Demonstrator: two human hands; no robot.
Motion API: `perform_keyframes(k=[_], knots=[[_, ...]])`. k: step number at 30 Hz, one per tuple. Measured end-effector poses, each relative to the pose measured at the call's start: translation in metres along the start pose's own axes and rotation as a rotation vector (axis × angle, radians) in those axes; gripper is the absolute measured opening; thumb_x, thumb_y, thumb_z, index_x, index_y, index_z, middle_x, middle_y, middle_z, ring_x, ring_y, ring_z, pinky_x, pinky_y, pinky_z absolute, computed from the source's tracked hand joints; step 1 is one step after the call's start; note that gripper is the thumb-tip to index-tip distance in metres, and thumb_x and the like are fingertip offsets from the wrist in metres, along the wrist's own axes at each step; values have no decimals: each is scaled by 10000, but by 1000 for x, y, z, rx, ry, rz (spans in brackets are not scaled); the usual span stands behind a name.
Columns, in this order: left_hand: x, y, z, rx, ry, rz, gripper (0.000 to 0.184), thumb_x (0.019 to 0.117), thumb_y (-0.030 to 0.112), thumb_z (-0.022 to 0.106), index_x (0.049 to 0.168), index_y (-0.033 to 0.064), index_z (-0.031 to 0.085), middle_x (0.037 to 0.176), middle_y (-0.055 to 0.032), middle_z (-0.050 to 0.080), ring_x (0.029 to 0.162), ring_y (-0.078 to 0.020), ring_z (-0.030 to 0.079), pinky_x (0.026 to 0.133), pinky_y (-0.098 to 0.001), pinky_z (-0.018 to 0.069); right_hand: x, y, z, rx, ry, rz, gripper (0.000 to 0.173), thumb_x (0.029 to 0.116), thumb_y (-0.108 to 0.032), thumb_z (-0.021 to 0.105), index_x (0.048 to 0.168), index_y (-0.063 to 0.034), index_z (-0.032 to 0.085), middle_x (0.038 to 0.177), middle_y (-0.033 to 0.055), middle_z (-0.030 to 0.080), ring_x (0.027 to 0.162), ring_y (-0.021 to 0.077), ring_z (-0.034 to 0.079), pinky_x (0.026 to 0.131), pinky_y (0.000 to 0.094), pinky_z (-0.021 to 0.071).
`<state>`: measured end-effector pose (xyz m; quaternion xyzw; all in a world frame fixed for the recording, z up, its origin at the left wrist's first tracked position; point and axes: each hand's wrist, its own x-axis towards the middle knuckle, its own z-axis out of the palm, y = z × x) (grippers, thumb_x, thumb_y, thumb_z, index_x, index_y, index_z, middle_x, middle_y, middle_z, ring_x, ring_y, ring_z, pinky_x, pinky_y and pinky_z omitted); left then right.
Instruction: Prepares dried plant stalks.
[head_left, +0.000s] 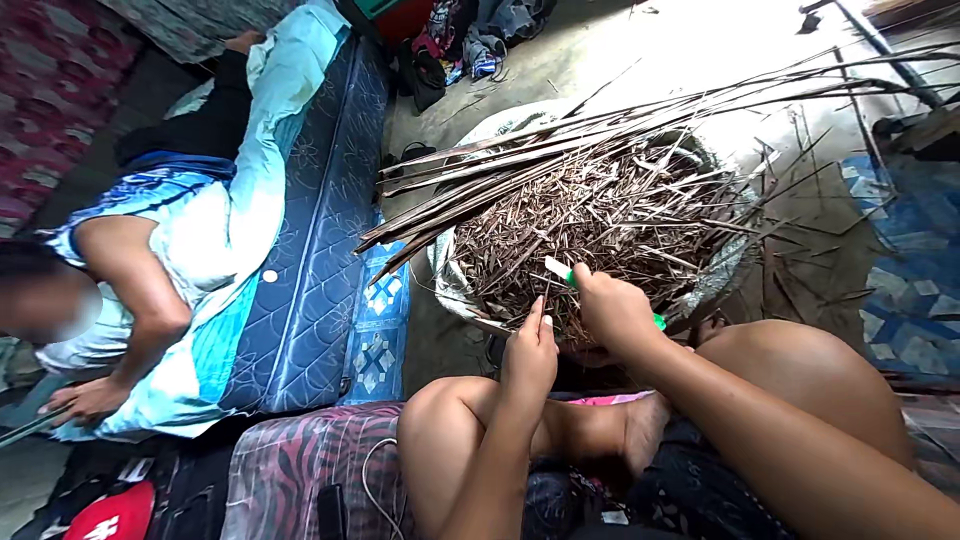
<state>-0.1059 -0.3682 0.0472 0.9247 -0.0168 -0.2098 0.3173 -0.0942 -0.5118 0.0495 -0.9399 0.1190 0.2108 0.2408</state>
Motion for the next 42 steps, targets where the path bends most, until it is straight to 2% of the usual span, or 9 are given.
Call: perform_keyframes(k=[6,13,19,22,26,30,36,40,42], knots=[[0,2,-5,61,18,-39,365,1104,217,389,1248,15,656,884,-132,669,814,-252,649,805,-469,528,-32,-10,6,55,-207,-120,302,1085,-111,385,1354,-57,509,1132,229,691,1100,428,689,858,589,544],[-4,0,5,153,31,-13,445,1117,300,398,1537,194,500,984,-103,730,806,-222,681,804,-443,551,-1,5,-8,38,-99,33,335,1079,-70,376,1387,-70,508,1205,216,677,1162,400,669,906,569,535],[-2,3,-2,39,9,-55,353,1085,167,409,1258,21,680,1165,-141,721,1070,-252,686,951,-486,512,-33,-5,7,95,-244,-186,281,1089,-149,422,1335,-66,528,1124,227,692,1093,430,686,871,599,536],[2,-2,-4,-102,-29,-9,385,1108,197,436,1422,37,591,791,-21,671,686,-105,591,717,-313,504,-15,2,4,55,-172,-105,324,1081,-102,399,1380,-49,513,1167,246,682,1120,449,674,878,612,531],[2,-5,-8,-178,-85,-28,441,1092,121,425,1527,77,476,720,8,627,530,-64,459,531,-246,399,3,10,-10,62,-52,0,314,1088,-91,380,1366,-69,524,1169,222,689,1131,415,679,886,583,534],[0,-9,-8,-59,-5,-17,361,1069,131,445,1356,8,625,1028,-136,719,910,-194,676,876,-404,530,-25,-3,-2,82,-162,-139,315,1081,-125,404,1367,-62,521,1139,242,690,1097,440,684,869,611,534],[-7,-8,-8,-227,16,18,434,1033,71,533,1467,58,550,900,-41,701,635,-38,549,619,-221,461,-2,10,-3,69,-51,-21,321,1082,-91,395,1367,-53,536,1156,241,690,1119,445,677,878,609,532],[-9,-11,-10,-201,-18,11,455,1047,76,471,1497,20,493,1417,-136,597,933,-85,632,860,-263,497,-16,6,-13,110,-82,-115,324,1075,-123,420,1372,-62,534,1143,252,688,1103,454,676,884,622,522],[-7,-9,-10,-193,15,-19,401,1056,70,441,1433,-13,551,1342,-163,639,1074,-158,654,961,-342,499,-37,-4,0,95,-130,-256,294,1062,-130,446,1323,-47,552,1087,250,696,1041,461,692,829,628,535]])
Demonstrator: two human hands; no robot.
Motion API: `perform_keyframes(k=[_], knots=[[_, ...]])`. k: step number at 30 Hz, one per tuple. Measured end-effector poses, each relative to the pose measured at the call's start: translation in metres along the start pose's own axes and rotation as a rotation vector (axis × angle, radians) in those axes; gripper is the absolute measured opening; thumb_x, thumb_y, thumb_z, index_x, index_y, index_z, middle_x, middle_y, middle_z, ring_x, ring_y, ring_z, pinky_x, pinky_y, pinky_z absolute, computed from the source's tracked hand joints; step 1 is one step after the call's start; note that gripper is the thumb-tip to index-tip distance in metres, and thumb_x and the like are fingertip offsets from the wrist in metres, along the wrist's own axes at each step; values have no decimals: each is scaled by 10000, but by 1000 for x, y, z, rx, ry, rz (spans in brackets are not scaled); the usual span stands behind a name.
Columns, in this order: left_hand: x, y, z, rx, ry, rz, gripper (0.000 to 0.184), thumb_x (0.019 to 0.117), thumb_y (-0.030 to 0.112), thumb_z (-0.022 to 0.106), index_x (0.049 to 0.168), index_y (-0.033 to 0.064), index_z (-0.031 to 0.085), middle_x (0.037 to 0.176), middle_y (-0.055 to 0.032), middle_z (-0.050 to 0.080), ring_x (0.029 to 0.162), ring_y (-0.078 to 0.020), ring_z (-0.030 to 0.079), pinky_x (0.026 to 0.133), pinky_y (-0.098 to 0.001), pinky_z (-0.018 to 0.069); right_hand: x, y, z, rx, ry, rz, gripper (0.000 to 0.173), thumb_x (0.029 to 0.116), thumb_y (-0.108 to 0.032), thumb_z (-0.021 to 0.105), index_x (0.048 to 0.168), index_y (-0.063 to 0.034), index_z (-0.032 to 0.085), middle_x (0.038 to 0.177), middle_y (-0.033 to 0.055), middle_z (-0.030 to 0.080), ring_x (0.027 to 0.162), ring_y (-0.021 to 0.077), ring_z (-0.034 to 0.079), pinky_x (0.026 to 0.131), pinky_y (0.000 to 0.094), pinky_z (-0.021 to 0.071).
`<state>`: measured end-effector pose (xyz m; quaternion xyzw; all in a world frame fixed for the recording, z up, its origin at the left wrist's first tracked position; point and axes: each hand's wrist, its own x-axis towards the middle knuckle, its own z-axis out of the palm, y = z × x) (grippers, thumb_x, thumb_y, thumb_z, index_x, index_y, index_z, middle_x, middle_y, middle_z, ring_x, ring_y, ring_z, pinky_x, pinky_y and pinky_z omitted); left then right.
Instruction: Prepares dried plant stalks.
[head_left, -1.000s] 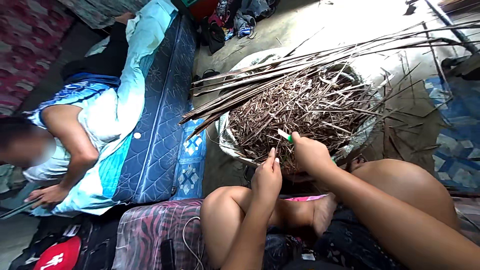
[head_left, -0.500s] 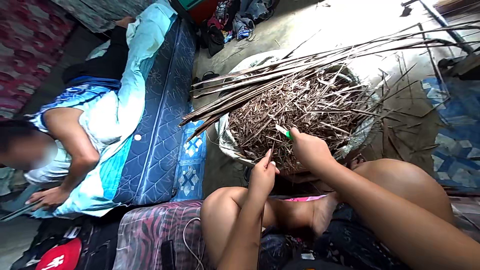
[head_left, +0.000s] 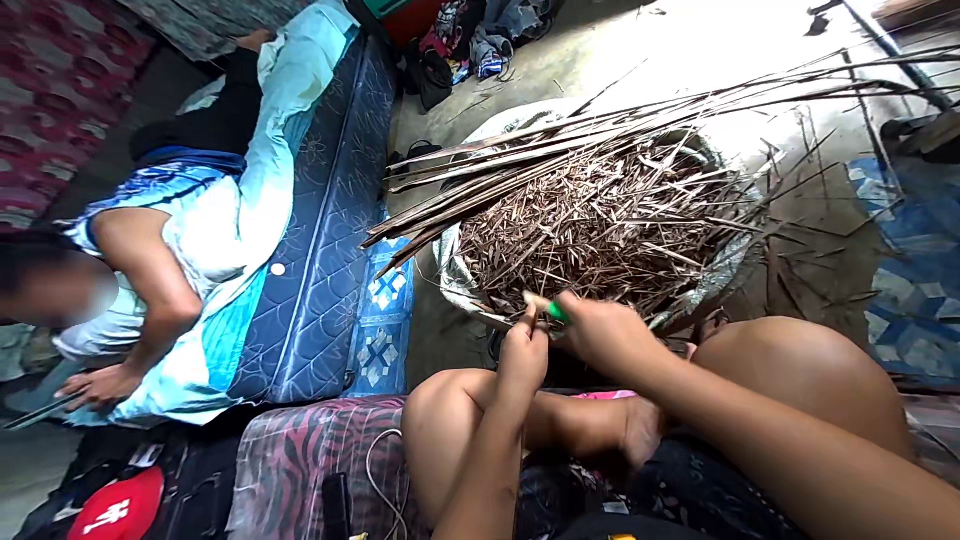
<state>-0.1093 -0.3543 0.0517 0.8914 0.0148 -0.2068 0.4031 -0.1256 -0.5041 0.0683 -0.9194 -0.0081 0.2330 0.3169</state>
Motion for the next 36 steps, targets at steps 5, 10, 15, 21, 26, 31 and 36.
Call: perform_keyframes(k=[5,10,15,21,26,31,36], knots=[[0,2,-3,39,41,-35,365,1073,73,431,1393,-7,586,1275,-129,683,1104,-140,650,969,-324,491,-2,-9,21,-77,-12,1,290,1085,-130,441,1341,-34,540,1104,237,687,1040,433,704,808,576,559],[-3,0,1,-10,38,-23,414,1108,145,408,1492,17,496,829,-28,620,609,-76,489,581,-247,422,13,2,-2,-97,74,143,323,1075,-66,379,1363,-41,524,1156,233,680,1079,426,694,832,567,550],[-5,5,2,17,56,-33,413,1092,89,405,1481,4,512,1382,-180,631,1254,-198,614,1090,-358,434,-15,-15,19,-43,-44,-8,276,1105,-159,396,1302,-34,543,1076,234,692,1030,434,706,809,582,559],[-5,1,6,67,87,-17,396,1103,116,404,1458,0,535,874,-64,657,747,-98,580,745,-267,486,15,-2,10,-92,4,150,327,1076,-68,398,1382,-23,502,1167,247,672,1090,442,688,833,581,555],[-3,3,5,130,99,-30,434,1096,106,391,1510,5,475,1355,-214,636,1274,-268,606,1116,-409,423,-9,-20,9,14,-156,53,292,1093,-121,383,1347,-38,501,1149,236,677,1104,430,682,872,589,543],[-1,4,11,225,122,-11,467,1074,58,354,1527,7,453,1400,-217,608,1311,-283,583,1129,-409,410,0,-18,24,-37,-108,94,322,1098,-98,365,1391,-34,482,1176,236,669,1104,422,689,850,559,561],[3,6,11,226,136,-12,371,1104,121,401,1355,-72,595,1307,-240,649,1247,-289,619,1100,-421,436,19,-14,26,-97,17,113,353,1064,-81,449,1413,-38,486,1186,246,657,1051,428,701,800,546,567]])
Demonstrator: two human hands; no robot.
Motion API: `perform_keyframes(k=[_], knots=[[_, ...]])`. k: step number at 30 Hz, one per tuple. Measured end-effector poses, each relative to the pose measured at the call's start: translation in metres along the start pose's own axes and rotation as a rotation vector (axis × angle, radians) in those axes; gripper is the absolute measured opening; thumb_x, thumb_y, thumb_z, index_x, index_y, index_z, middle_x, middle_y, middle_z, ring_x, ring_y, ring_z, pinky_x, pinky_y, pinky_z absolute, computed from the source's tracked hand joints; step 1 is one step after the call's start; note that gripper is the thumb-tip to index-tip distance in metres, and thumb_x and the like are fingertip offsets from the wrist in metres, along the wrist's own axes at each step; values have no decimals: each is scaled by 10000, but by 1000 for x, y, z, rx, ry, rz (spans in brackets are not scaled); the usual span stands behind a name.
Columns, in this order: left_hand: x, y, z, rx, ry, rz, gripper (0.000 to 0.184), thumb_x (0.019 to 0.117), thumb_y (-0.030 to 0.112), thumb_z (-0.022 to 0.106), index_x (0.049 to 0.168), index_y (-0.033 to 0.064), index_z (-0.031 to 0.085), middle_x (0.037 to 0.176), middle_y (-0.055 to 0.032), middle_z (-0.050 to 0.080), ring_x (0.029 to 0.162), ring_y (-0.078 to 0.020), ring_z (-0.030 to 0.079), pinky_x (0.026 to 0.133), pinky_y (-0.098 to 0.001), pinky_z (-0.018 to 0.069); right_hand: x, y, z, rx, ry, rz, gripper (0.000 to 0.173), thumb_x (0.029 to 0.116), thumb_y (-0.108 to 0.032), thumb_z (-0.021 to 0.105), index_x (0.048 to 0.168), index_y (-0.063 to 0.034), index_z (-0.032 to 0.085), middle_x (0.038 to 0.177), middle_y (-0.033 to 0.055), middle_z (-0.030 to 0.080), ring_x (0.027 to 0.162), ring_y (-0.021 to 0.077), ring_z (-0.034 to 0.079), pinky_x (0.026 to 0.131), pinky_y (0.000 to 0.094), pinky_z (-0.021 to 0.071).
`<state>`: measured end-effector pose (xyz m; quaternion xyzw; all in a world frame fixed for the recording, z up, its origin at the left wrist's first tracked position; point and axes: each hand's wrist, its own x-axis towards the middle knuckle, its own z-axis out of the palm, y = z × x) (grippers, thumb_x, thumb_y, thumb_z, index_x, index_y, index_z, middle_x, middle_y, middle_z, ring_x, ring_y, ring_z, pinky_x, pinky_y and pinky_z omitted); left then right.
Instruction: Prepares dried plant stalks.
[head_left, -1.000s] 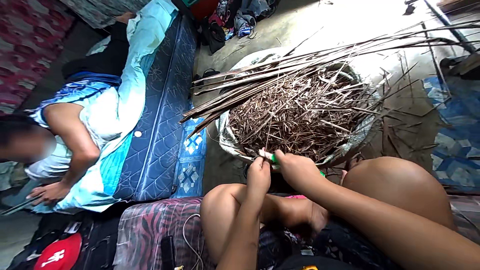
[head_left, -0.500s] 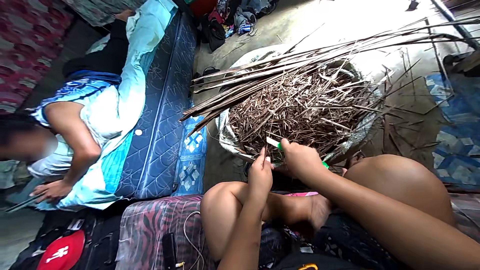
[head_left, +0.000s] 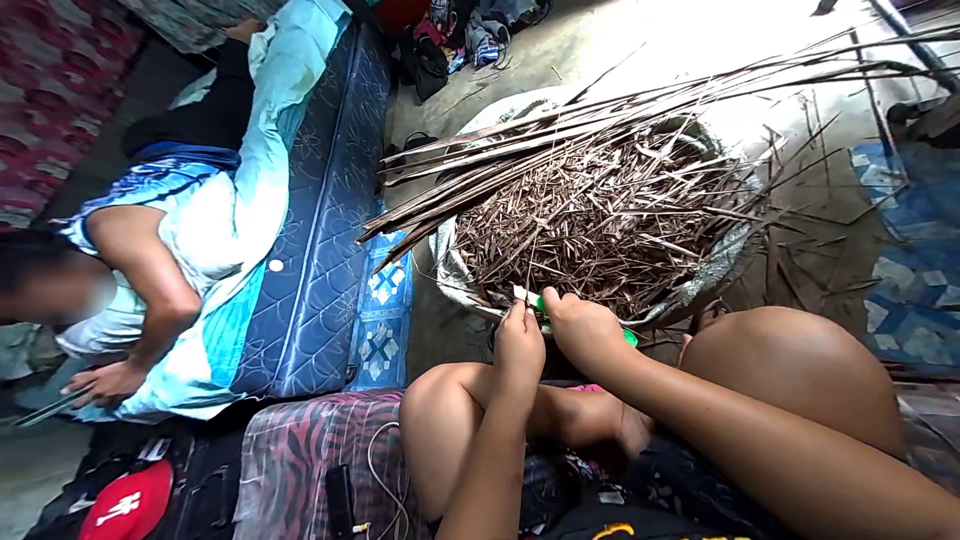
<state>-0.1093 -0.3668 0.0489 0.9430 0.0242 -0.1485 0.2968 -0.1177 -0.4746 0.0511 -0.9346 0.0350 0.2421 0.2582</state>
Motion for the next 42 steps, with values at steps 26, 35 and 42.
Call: perform_keyframes(k=[26,35,42], knots=[[2,-7,-2,-169,-109,-27,422,1105,175,438,1485,4,501,832,-56,636,656,-101,540,646,-267,467,12,11,1,-23,58,31,340,1077,-78,418,1404,-36,502,1170,249,656,1035,431,700,792,554,563],[-6,-10,-1,-40,-183,-3,457,1128,259,369,1558,129,450,1415,-147,618,1188,-257,653,1046,-466,471,26,23,-7,3,84,141,348,1064,-40,399,1392,-33,514,1199,250,663,1097,439,683,843,586,553],[-5,-11,0,-29,-142,-13,427,1118,290,398,1489,140,547,992,-113,696,793,-202,634,779,-411,520,-7,23,-26,144,-108,16,310,1088,-151,392,1363,-62,503,1153,244,678,1113,439,674,893,617,525]])
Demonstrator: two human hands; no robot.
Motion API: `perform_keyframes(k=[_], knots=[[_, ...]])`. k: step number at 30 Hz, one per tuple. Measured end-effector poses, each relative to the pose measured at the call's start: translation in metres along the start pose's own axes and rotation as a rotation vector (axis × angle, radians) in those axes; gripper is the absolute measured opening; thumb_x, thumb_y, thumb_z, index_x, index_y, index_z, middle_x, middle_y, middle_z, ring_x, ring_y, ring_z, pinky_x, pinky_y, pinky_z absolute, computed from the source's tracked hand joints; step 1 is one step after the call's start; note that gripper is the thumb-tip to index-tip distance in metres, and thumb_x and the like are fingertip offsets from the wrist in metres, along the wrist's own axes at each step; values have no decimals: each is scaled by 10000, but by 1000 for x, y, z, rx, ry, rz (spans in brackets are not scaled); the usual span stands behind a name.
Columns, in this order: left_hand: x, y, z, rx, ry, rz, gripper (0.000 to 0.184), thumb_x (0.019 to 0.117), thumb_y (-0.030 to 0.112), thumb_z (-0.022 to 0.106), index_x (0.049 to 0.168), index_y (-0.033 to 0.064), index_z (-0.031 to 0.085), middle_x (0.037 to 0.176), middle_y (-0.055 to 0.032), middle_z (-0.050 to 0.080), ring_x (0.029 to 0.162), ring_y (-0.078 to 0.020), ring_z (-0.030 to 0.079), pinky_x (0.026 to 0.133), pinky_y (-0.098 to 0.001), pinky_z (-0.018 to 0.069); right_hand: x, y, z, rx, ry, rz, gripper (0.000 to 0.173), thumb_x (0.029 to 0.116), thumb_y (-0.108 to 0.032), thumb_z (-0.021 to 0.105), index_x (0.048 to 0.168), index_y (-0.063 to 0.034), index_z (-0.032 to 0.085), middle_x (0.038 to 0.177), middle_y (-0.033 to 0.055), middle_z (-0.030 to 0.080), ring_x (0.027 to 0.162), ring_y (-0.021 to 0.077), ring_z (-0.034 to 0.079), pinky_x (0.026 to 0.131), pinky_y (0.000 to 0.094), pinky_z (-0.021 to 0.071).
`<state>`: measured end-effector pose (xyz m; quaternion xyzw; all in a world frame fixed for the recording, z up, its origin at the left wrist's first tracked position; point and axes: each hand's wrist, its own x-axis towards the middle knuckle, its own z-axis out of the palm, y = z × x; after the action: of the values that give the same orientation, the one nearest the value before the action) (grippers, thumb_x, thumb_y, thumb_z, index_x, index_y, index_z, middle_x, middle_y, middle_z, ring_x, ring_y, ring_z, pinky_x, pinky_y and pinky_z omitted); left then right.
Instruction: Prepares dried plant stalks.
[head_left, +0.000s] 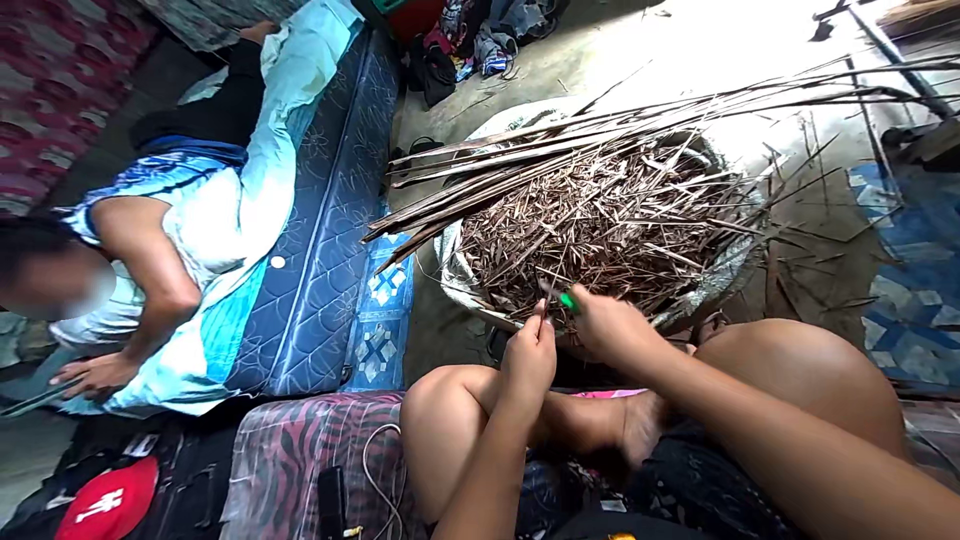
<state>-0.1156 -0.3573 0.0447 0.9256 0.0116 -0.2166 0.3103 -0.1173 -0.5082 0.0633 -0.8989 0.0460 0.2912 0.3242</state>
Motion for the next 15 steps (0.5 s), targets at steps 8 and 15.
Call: perform_keyframes(k=[8,15], knots=[[0,1,2,3,-7,-11,458,1126,319,373,1533,148,497,1045,-148,707,808,-236,642,813,-442,522,21,6,3,-104,97,114,345,1068,-50,392,1396,-27,495,1198,246,672,1142,440,670,885,598,540],[2,7,-1,41,4,-94,426,1117,279,384,1473,126,560,1197,-166,708,1135,-301,666,1001,-530,488,-15,-13,15,-63,-58,-47,296,1100,-141,377,1353,-48,500,1149,235,681,1108,431,682,875,592,544]])
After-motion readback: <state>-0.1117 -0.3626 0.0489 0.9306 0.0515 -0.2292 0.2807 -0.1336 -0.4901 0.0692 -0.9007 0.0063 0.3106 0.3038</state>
